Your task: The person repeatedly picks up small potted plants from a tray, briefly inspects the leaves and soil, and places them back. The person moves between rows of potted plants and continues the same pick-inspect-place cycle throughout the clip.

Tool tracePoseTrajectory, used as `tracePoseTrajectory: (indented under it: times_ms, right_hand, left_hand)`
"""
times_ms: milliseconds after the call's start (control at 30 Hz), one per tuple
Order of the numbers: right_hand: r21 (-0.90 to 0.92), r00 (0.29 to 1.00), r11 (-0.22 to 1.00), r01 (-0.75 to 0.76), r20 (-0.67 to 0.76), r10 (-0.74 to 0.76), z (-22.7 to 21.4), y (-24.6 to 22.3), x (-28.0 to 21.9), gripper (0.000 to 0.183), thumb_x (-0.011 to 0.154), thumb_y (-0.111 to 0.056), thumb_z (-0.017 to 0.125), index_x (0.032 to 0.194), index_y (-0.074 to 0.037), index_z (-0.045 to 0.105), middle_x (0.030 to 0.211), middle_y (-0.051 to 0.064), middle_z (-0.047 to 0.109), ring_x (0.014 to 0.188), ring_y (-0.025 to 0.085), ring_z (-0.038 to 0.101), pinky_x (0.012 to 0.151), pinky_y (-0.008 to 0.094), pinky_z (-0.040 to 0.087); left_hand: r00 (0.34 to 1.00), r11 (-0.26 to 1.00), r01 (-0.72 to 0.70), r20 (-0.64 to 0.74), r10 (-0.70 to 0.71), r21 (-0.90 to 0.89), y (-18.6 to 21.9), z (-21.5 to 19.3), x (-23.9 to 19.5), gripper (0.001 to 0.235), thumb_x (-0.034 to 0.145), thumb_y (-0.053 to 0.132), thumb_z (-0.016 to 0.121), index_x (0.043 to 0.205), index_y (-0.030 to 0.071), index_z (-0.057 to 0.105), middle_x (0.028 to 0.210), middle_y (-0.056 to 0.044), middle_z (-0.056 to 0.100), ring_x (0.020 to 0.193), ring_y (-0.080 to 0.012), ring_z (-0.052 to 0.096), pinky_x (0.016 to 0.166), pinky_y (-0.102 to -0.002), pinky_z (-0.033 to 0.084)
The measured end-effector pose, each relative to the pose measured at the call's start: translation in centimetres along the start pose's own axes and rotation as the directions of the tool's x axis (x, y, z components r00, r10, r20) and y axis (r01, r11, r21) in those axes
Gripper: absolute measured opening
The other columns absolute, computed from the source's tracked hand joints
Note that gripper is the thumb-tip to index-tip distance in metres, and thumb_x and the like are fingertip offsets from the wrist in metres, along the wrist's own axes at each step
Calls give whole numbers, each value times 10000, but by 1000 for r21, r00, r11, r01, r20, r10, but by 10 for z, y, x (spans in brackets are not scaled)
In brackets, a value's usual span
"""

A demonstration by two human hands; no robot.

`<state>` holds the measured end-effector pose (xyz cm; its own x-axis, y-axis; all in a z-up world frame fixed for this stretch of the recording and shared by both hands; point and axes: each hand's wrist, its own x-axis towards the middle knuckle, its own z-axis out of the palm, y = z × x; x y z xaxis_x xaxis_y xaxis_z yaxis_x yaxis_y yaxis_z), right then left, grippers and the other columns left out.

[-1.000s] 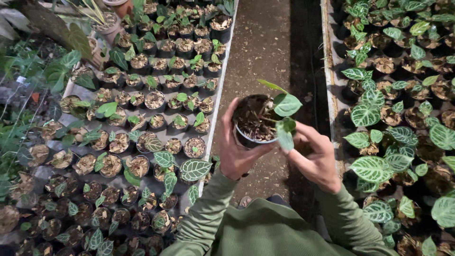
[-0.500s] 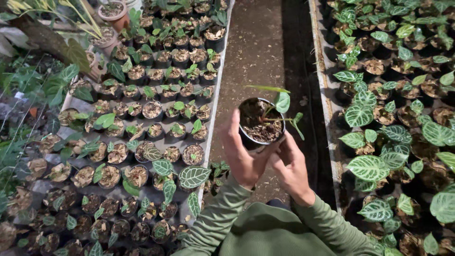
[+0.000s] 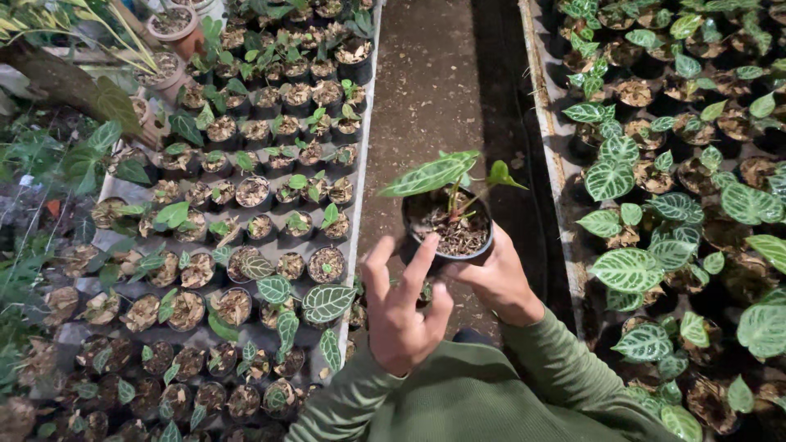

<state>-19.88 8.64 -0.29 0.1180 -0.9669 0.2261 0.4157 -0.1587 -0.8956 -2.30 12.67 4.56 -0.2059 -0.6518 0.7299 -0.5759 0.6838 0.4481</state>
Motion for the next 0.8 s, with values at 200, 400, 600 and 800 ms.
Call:
tracePoseTrajectory:
  times_ms: [200,400,600,800]
  right_hand:
    - [35,998,998,-52,33,50,-2,-9,2,709,712,-13,804,1378,-1,562,1252,68,702,1123,160,688,976,333,581]
    - [-180,998,983,18,61,-7,-22,-11,5,698,736,-42,850,1369,-15,557,1217,33,675,1103,125,655,966,311,563]
    - [-106,996,994,26,86,-17,-39,-20,7,750,770,-71,835,1445,-24,513,1309,30,652,1176,116,630,1018,305,546]
    - [-122,993,991,48,115,-34,-68,-26,13,805,775,-47,882,1485,12,508,1302,70,637,1177,148,628,1026,327,549]
  left_hand:
    - [996,987,-64,68,54,149,14,-15,16,668,1051,586,479,1511,111,573,1415,-202,441,1357,-408,433,1203,-554,360]
    - [991,940,-121,88,97,320,28,3,29,705,1004,681,473,1494,189,596,1420,-174,432,1333,-397,396,1188,-569,317]
    - [987,933,-158,82,139,323,34,23,34,654,1026,657,476,1448,186,642,1447,-161,471,1323,-382,427,1172,-577,323]
    - [990,938,-133,85,112,320,44,47,40,655,1040,642,482,1451,160,646,1495,-165,482,1334,-375,460,1173,-561,341]
